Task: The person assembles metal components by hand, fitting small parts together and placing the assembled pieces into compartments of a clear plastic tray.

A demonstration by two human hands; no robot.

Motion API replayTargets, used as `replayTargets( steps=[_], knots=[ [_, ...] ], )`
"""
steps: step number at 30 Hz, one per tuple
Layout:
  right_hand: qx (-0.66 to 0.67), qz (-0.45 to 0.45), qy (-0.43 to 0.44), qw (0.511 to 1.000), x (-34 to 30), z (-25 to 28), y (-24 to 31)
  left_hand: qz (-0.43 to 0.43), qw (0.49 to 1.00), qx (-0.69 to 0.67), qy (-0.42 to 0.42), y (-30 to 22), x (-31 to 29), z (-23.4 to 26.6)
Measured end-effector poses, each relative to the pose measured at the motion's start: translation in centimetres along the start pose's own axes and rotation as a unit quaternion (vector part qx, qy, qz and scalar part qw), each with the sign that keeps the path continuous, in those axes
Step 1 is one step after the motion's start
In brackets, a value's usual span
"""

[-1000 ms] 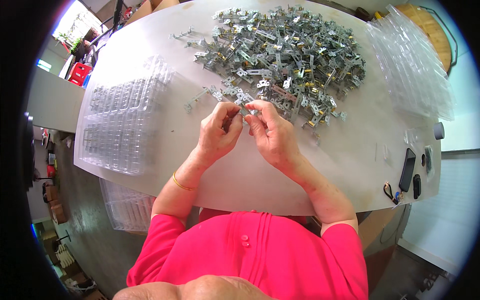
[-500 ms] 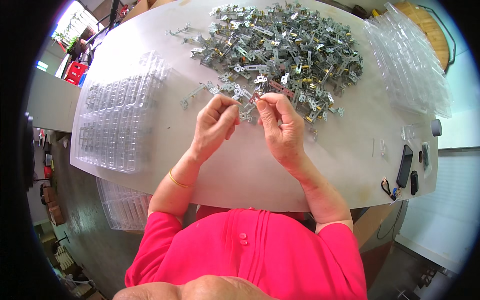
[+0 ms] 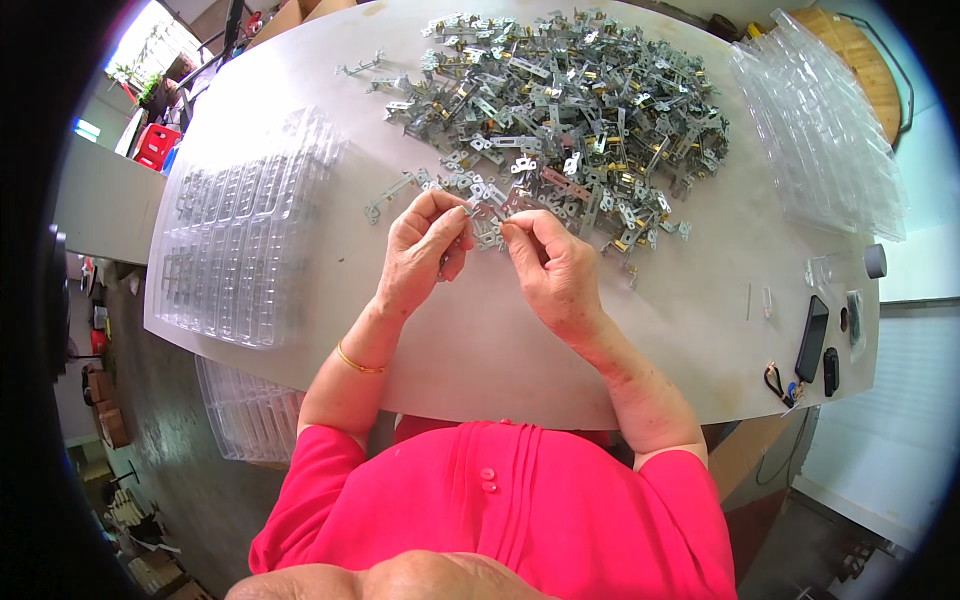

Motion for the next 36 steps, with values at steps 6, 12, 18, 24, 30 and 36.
replayTargets(
  steps=[6,12,18,24,30,36],
  knots=[
    [-0.037,0.013,-0.001,0.999,0.0,0.2,0.1,-0.069,0.994,0.089,-0.011,0.0,-0.2,-0.1],
    [0.006,-0.027,0.02,0.999,0.0,0.4,-0.3,-0.146,0.968,0.204,0.019,0.4,-0.4,-0.6],
    [0.128,-0.122,0.087,0.98,-0.1,-0.1,-0.7,-0.136,0.965,0.224,0.01,0.6,-0.4,-0.2],
    [0.243,-0.179,0.141,0.943,0.4,0.8,-1.4,-0.132,0.968,0.209,0.042,0.3,-0.6,-1.2],
    [0.18,-0.187,0.149,0.954,0.6,1.3,-1.3,-0.108,0.97,0.203,0.08,0.3,-0.8,-1.4],
    [0.226,-0.099,0.057,0.967,0.9,1.7,-1.2,-0.112,0.965,0.193,0.14,0.3,-1.1,-2.4]
  ],
)
Point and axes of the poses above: each hand's wrist, its own x-axis towards the middle knuckle, its own z-axis out of the back of the hand, y = z × x, the point moved 4 cm from there along x, towards the middle knuckle, and after that the axes turned 1 degree about -z, right-handed, at the moved point
